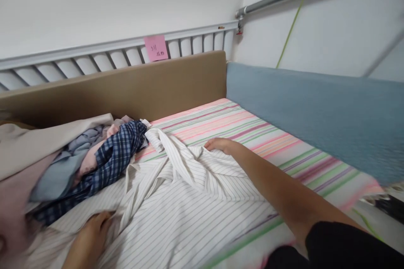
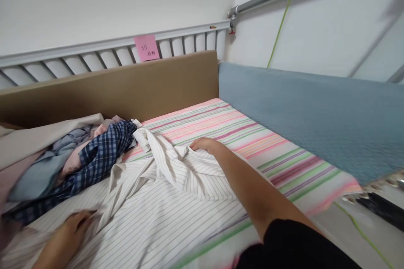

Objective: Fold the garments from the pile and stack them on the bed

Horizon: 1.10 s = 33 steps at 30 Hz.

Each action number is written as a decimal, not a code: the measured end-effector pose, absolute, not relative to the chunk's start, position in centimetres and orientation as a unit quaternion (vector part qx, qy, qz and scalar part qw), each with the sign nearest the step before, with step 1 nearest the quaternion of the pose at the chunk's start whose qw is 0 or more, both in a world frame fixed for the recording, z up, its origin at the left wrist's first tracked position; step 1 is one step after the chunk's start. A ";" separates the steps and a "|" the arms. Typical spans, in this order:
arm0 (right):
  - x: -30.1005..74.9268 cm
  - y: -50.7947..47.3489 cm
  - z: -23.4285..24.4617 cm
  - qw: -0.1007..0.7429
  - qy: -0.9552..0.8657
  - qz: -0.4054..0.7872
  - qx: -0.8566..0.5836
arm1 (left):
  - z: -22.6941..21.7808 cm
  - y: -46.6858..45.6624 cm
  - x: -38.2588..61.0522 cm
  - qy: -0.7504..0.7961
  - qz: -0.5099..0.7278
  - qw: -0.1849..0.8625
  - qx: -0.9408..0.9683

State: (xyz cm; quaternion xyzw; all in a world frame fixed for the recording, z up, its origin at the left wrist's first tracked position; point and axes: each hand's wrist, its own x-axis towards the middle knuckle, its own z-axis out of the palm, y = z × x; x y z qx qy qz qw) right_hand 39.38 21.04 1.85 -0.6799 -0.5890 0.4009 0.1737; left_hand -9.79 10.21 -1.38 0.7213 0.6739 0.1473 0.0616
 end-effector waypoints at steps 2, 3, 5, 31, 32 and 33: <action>39.4 21.1 2.0 0.198 -0.604 0.376 -0.674 | 1.5 11.5 -10.2 0.715 0.158 0.093 0.675; 39.6 21.1 2.1 0.210 -0.609 0.355 -0.677 | 3.3 12.4 -10.3 0.740 0.167 0.092 0.645; 39.9 21.2 2.3 0.232 -0.615 0.302 -0.690 | 7.3 14.6 -9.9 0.771 0.181 0.054 0.609; 24.0 26.3 3.5 0.213 -0.623 0.210 -0.722 | -4.3 3.4 -6.2 0.685 0.028 0.009 0.728; 24.1 26.2 3.9 0.220 -0.618 0.210 -0.725 | -4.6 1.9 -7.8 0.700 0.026 0.000 0.713; 24.4 25.9 4.6 0.231 -0.614 0.205 -0.727 | -4.7 0.7 -9.2 0.711 0.029 -0.011 0.703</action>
